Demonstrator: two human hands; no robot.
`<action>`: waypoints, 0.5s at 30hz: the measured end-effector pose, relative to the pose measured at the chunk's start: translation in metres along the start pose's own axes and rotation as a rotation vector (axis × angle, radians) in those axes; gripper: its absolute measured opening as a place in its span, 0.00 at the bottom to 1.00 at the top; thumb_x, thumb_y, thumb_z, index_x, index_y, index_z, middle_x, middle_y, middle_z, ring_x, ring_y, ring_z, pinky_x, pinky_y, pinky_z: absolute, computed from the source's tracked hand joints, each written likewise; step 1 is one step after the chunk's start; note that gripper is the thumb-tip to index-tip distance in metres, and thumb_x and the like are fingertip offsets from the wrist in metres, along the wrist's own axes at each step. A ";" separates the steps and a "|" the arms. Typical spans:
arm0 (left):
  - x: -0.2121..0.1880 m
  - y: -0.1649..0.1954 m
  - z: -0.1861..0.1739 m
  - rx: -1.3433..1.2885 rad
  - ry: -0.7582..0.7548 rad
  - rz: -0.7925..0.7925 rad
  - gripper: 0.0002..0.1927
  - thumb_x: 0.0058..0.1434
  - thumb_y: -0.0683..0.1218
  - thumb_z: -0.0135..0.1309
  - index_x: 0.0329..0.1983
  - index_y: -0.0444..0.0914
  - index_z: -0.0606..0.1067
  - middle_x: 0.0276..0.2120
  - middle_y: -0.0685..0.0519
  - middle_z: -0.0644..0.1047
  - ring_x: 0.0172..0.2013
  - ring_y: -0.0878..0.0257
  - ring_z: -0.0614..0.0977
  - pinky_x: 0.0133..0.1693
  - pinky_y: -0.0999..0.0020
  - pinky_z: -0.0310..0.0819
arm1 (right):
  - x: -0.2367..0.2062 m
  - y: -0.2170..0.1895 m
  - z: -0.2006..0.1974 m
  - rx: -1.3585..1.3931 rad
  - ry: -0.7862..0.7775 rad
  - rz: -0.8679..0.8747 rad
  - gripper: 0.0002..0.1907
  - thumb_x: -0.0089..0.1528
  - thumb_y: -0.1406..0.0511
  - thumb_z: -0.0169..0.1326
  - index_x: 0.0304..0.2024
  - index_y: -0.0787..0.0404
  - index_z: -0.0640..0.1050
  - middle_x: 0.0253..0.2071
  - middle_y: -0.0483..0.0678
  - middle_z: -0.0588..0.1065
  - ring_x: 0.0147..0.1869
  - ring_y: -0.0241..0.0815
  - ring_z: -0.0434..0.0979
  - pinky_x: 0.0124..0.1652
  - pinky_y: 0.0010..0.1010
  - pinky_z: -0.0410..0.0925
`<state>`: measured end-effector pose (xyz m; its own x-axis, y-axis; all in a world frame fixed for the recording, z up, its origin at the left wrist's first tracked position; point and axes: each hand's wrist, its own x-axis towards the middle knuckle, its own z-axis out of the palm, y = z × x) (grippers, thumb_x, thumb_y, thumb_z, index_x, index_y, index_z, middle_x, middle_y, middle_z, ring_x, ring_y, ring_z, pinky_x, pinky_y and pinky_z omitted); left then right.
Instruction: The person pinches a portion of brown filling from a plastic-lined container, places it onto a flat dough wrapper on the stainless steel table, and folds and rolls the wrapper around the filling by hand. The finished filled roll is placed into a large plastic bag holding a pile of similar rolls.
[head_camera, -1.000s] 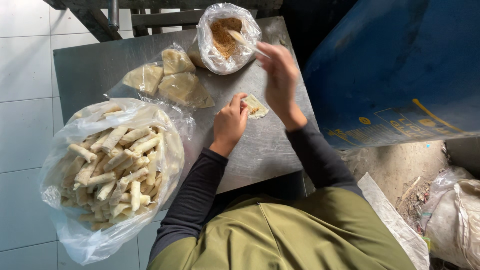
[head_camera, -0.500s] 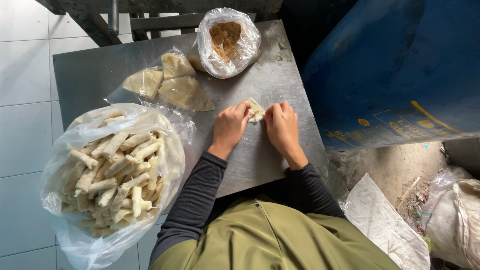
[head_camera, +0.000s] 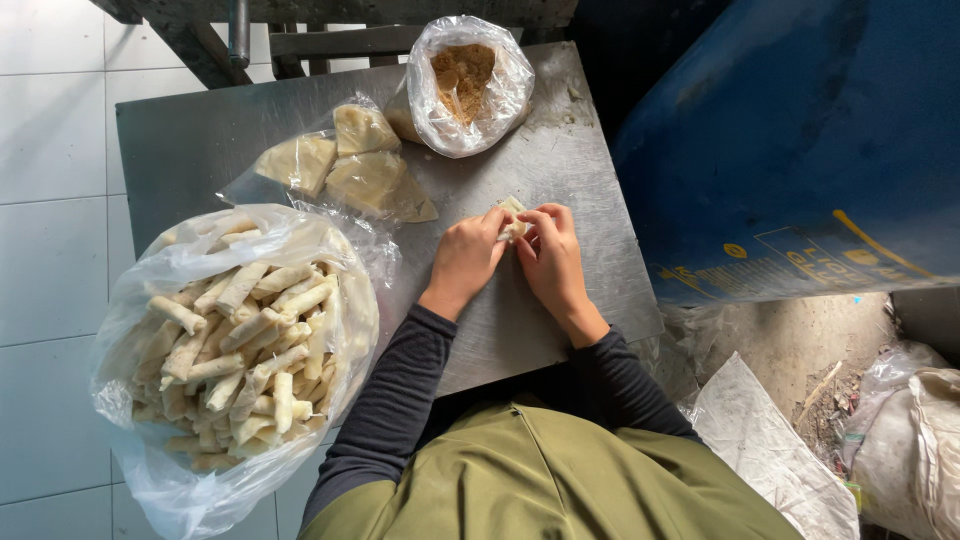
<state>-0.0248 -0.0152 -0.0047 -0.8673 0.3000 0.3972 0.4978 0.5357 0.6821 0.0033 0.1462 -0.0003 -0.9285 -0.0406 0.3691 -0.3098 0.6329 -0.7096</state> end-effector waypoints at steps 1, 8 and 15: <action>0.000 -0.001 -0.001 -0.013 -0.019 -0.007 0.13 0.57 0.41 0.62 0.43 0.38 0.72 0.36 0.46 0.81 0.38 0.46 0.83 0.39 0.52 0.75 | 0.000 0.002 0.000 0.012 0.000 -0.007 0.16 0.59 0.77 0.57 0.50 0.64 0.76 0.53 0.55 0.69 0.37 0.40 0.78 0.38 0.28 0.74; 0.001 -0.009 -0.002 -0.024 -0.061 -0.030 0.14 0.57 0.40 0.60 0.45 0.39 0.72 0.36 0.46 0.81 0.39 0.44 0.83 0.38 0.51 0.75 | 0.005 0.006 0.001 -0.028 -0.031 -0.094 0.13 0.60 0.78 0.57 0.46 0.65 0.80 0.51 0.54 0.72 0.40 0.44 0.79 0.38 0.31 0.73; 0.009 -0.013 -0.001 0.031 0.037 0.087 0.08 0.62 0.42 0.60 0.42 0.39 0.75 0.36 0.48 0.79 0.39 0.48 0.82 0.42 0.55 0.75 | 0.013 0.007 -0.006 -0.056 -0.096 -0.179 0.10 0.59 0.73 0.62 0.43 0.65 0.81 0.46 0.54 0.72 0.43 0.49 0.78 0.40 0.34 0.73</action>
<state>-0.0390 -0.0201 -0.0096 -0.8194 0.3173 0.4775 0.5705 0.5332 0.6247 -0.0094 0.1545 0.0026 -0.8758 -0.2278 0.4255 -0.4620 0.6507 -0.6025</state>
